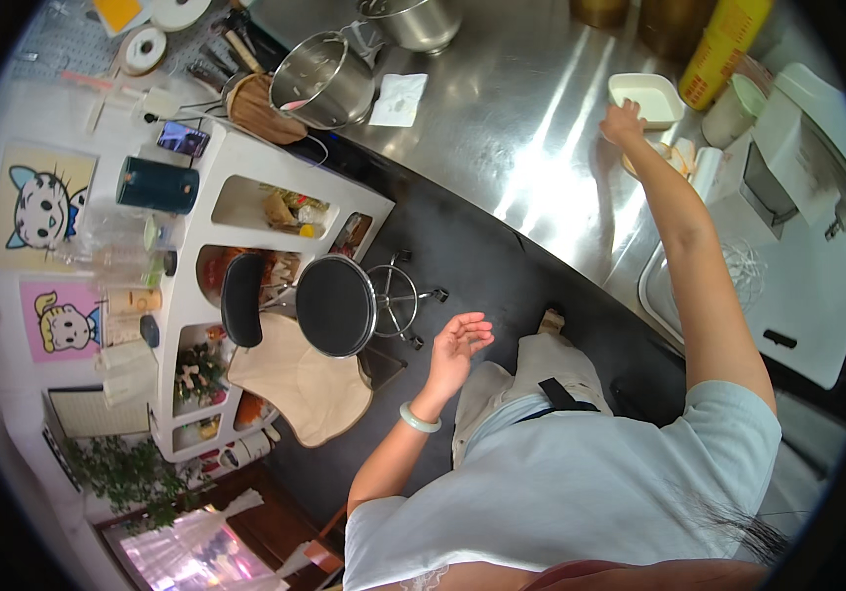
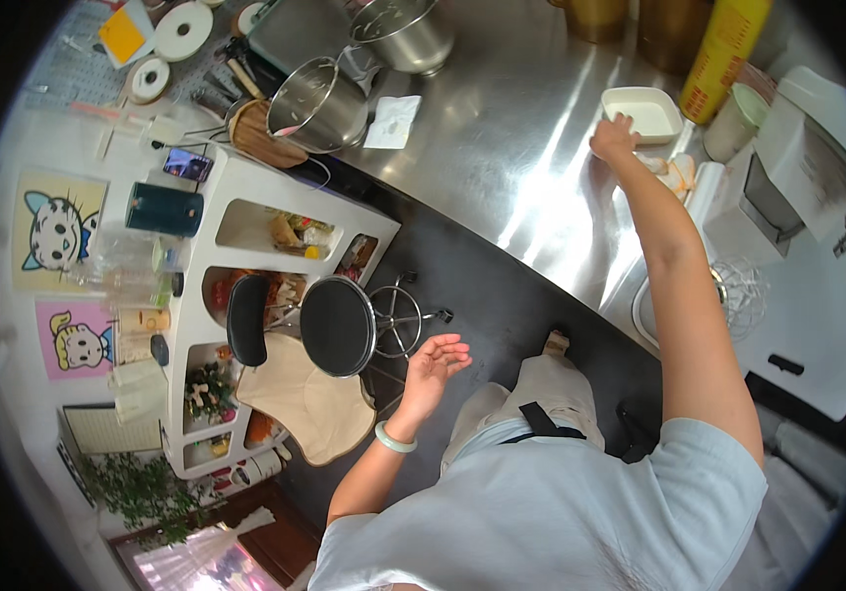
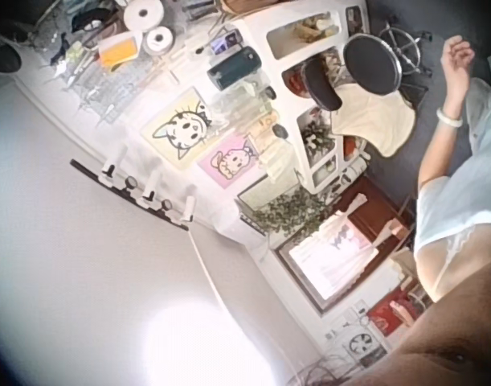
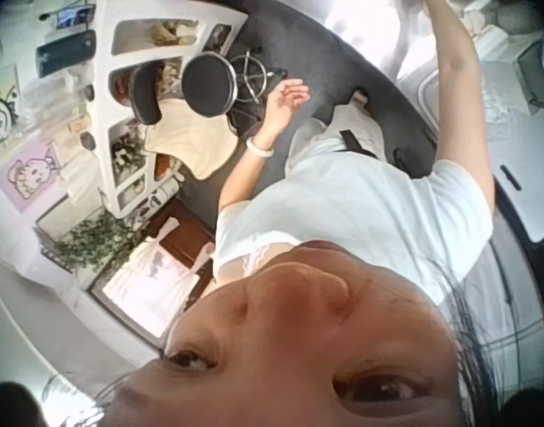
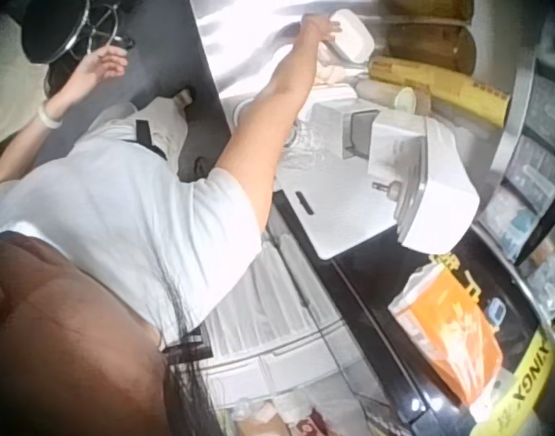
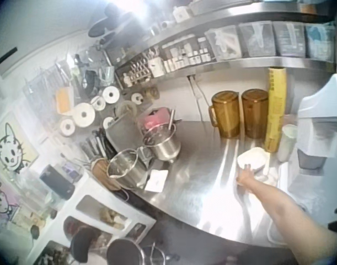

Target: The person uses a spatula to scrape batter from a metal bowl and distribute it into several smaller round and rectangular containers, then places the containers into an oven.

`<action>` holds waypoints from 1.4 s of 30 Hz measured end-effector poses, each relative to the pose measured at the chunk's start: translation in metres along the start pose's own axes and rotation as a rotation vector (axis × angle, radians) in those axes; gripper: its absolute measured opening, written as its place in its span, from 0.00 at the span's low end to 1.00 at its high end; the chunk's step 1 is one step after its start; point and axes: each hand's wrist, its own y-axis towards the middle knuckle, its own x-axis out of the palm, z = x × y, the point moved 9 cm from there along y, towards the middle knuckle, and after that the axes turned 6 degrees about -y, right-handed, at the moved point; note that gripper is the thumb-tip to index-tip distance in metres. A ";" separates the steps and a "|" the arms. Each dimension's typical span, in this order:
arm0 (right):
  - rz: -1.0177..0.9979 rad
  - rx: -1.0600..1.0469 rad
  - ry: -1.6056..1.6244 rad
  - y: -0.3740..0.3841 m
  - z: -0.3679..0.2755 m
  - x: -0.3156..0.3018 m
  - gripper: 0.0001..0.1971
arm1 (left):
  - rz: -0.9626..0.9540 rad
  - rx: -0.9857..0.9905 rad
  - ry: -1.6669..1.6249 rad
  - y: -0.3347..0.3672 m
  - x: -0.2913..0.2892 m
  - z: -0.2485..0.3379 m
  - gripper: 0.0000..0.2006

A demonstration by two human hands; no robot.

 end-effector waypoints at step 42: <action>0.132 -0.261 0.643 -0.738 -0.140 -0.006 0.14 | -0.830 -0.170 0.904 -0.091 -0.040 -0.089 0.22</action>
